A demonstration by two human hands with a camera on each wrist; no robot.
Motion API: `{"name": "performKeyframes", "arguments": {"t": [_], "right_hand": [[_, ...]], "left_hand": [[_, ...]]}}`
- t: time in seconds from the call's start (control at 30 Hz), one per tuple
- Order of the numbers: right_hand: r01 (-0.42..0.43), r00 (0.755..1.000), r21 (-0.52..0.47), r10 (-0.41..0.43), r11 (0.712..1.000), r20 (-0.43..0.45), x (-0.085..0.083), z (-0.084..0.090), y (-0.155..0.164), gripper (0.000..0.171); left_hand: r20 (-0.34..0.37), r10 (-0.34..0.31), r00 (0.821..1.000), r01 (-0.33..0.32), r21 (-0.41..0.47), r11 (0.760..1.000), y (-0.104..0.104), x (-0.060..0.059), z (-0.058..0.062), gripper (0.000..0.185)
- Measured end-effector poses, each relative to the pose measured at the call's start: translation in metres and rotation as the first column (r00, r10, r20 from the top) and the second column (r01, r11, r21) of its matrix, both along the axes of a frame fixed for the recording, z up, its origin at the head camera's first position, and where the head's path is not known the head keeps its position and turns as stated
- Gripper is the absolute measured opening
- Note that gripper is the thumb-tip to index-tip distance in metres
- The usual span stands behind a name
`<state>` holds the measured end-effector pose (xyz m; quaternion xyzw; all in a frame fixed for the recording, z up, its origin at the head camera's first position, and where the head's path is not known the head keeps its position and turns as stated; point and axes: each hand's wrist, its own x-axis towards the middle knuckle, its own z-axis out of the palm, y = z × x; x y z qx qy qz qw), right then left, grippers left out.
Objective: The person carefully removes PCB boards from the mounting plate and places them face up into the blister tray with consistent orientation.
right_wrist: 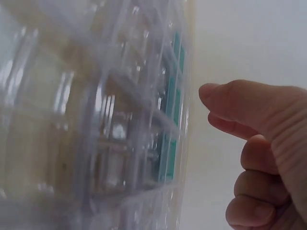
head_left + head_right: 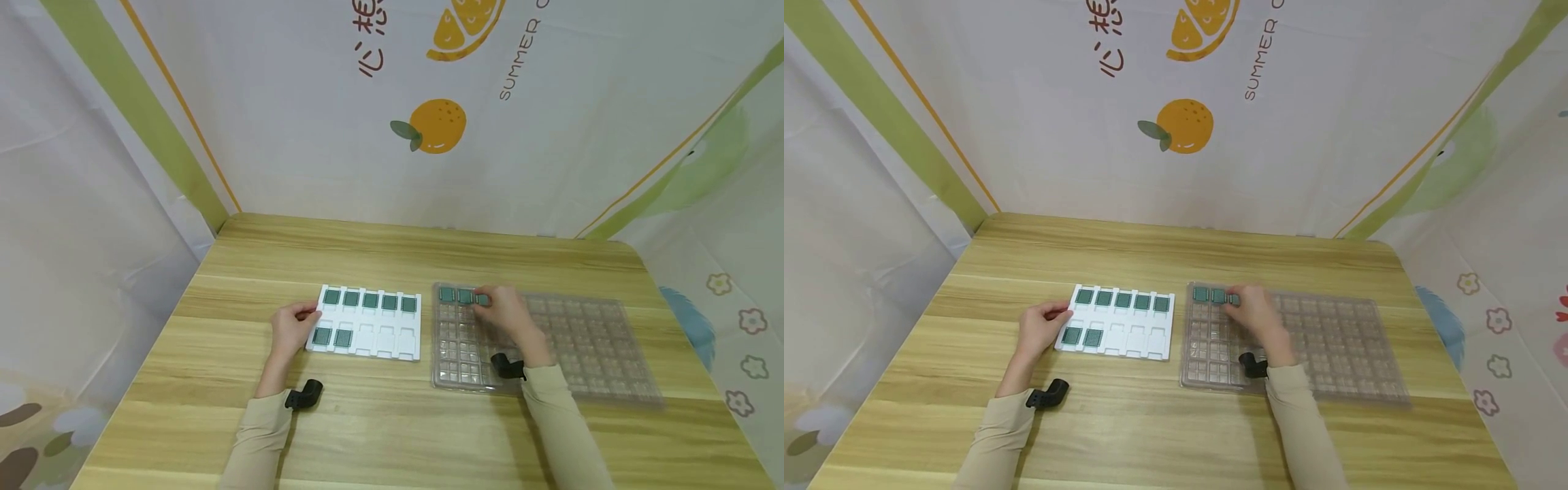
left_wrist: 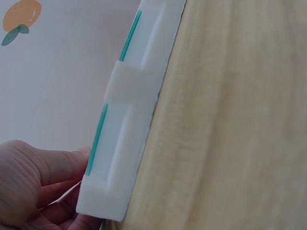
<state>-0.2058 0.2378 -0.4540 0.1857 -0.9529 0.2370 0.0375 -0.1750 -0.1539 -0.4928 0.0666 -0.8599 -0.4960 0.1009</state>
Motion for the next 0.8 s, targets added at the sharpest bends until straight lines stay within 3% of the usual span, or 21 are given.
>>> {"name": "performKeyframes", "arguments": {"t": [0.4, 0.8], "right_hand": [[-0.05, 0.999, -0.109, 0.049, 0.993, -0.012, 0.009, -0.001, -0.019, 0.024], [-0.067, 0.998, -0.1, 0.069, 0.993, 0.01, 0.019, 0.003, -0.041, 0.027]], "left_hand": [[0.004, 0.004, 1.0, -0.004, 0.006, 1.0, 0.001, 0.0, 0.001, 0.019], [0.002, 0.004, 1.0, -0.004, 0.001, 1.0, 0.001, 0.0, 0.0, 0.018]]}}
